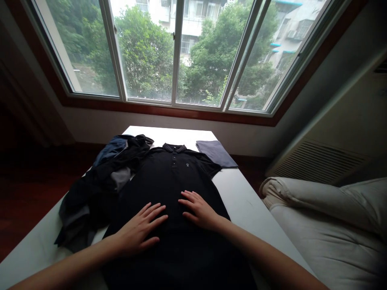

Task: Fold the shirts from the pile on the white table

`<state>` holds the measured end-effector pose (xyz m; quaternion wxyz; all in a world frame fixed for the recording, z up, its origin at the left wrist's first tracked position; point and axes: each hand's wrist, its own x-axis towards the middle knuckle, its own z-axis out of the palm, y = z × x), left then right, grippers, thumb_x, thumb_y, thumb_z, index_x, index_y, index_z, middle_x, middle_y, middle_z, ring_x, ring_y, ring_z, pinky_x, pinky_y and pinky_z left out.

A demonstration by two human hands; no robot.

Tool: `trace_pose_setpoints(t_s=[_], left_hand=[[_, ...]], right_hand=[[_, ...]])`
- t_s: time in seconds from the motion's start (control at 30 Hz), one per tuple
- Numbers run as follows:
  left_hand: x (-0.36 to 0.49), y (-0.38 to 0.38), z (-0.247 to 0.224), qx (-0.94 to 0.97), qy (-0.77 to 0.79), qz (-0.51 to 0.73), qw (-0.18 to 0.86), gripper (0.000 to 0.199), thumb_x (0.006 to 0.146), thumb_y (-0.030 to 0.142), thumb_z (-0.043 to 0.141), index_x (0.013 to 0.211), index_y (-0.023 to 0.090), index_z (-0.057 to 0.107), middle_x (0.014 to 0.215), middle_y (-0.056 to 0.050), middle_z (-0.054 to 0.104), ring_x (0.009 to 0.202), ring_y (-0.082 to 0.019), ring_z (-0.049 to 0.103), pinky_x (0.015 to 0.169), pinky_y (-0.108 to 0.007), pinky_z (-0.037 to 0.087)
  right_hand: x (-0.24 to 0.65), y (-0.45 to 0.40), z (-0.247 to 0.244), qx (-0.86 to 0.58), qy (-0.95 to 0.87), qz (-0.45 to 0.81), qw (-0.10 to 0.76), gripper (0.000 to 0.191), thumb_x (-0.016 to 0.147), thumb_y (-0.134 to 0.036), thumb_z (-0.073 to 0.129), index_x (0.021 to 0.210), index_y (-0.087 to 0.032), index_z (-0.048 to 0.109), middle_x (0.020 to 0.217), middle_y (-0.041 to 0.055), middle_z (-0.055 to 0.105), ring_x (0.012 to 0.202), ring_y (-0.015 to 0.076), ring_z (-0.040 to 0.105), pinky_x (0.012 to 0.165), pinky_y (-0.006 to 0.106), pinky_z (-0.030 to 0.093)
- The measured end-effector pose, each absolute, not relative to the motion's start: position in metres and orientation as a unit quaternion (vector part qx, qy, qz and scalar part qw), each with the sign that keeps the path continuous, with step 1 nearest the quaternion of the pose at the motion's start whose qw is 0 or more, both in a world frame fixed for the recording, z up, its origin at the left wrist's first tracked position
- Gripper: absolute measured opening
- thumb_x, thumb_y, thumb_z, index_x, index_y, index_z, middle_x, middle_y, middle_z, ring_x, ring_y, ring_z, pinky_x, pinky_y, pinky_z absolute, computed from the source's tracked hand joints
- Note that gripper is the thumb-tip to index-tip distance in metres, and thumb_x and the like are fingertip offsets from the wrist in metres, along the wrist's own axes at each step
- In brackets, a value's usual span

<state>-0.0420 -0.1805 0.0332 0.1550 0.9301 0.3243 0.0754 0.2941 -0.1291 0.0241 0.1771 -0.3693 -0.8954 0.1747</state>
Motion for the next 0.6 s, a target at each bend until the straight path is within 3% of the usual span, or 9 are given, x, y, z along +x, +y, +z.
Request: trace_pose_setpoints(t_s=[0.13,0.23,0.3,0.4,0.5,0.6], left_hand=[[-0.053,-0.162,0.039,0.927,0.341,0.096,0.126,0.072,0.099,0.052,0.061,0.164,0.046,0.03,0.173,0.001,0.026,0.158,-0.032,0.027,0.129,-0.059,0.022],[-0.08,-0.12,0.052,0.898,0.412,0.134,0.074,0.061,0.1,0.053,0.055,0.159,0.042,0.044,0.171,0.001,0.03,0.159,-0.03,0.025,0.13,-0.055,0.019],[-0.102,-0.085,0.06,0.852,0.49,0.174,0.053,0.057,0.101,0.055,0.047,0.154,0.034,0.054,0.167,-0.001,0.039,0.156,-0.027,0.032,0.13,-0.046,0.025],[-0.124,-0.045,0.064,0.799,0.56,0.213,0.051,0.056,0.1,0.056,0.042,0.141,0.026,0.066,0.154,-0.005,0.055,0.146,-0.026,0.046,0.126,-0.04,0.034],[-0.115,-0.028,0.057,0.818,0.53,0.213,0.067,0.053,0.099,0.057,0.045,0.132,0.024,0.07,0.15,-0.009,0.058,0.142,-0.029,0.05,0.123,-0.046,0.038],[-0.081,-0.025,0.045,0.863,0.456,0.196,0.091,0.048,0.099,0.055,0.051,0.132,0.025,0.07,0.154,-0.01,0.054,0.145,-0.032,0.046,0.124,-0.051,0.037]], right_hand=[[0.312,-0.094,0.032,-0.398,-0.866,0.192,0.234,0.034,0.102,-0.042,0.059,0.132,-0.034,0.071,0.148,0.0045,0.059,0.14,0.0261,0.054,0.118,0.046,0.046],[0.342,-0.05,0.041,-0.512,-0.797,0.135,0.29,0.034,0.102,-0.042,0.051,0.126,-0.031,0.074,0.138,0.0068,0.066,0.131,0.025,0.06,0.113,0.041,0.048],[0.368,-0.02,0.044,-0.619,-0.724,0.088,0.292,0.038,0.102,-0.039,0.046,0.126,-0.026,0.073,0.129,0.0113,0.069,0.121,0.0256,0.064,0.106,0.039,0.05],[0.401,0.014,0.04,-0.763,-0.602,0.054,0.228,0.04,0.102,-0.045,0.046,0.117,-0.02,0.074,0.12,0.0186,0.068,0.111,0.0294,0.066,0.097,0.041,0.051],[0.414,0.032,0.028,-0.84,-0.516,0.028,0.166,0.05,0.098,-0.06,0.052,0.112,-0.017,0.072,0.124,0.0221,0.064,0.12,0.0363,0.06,0.1,0.048,0.047],[0.407,0.042,0.016,-0.854,-0.499,0.009,0.144,0.048,0.095,-0.057,0.058,0.115,-0.015,0.069,0.13,0.0224,0.061,0.126,0.0388,0.055,0.104,0.052,0.043]])
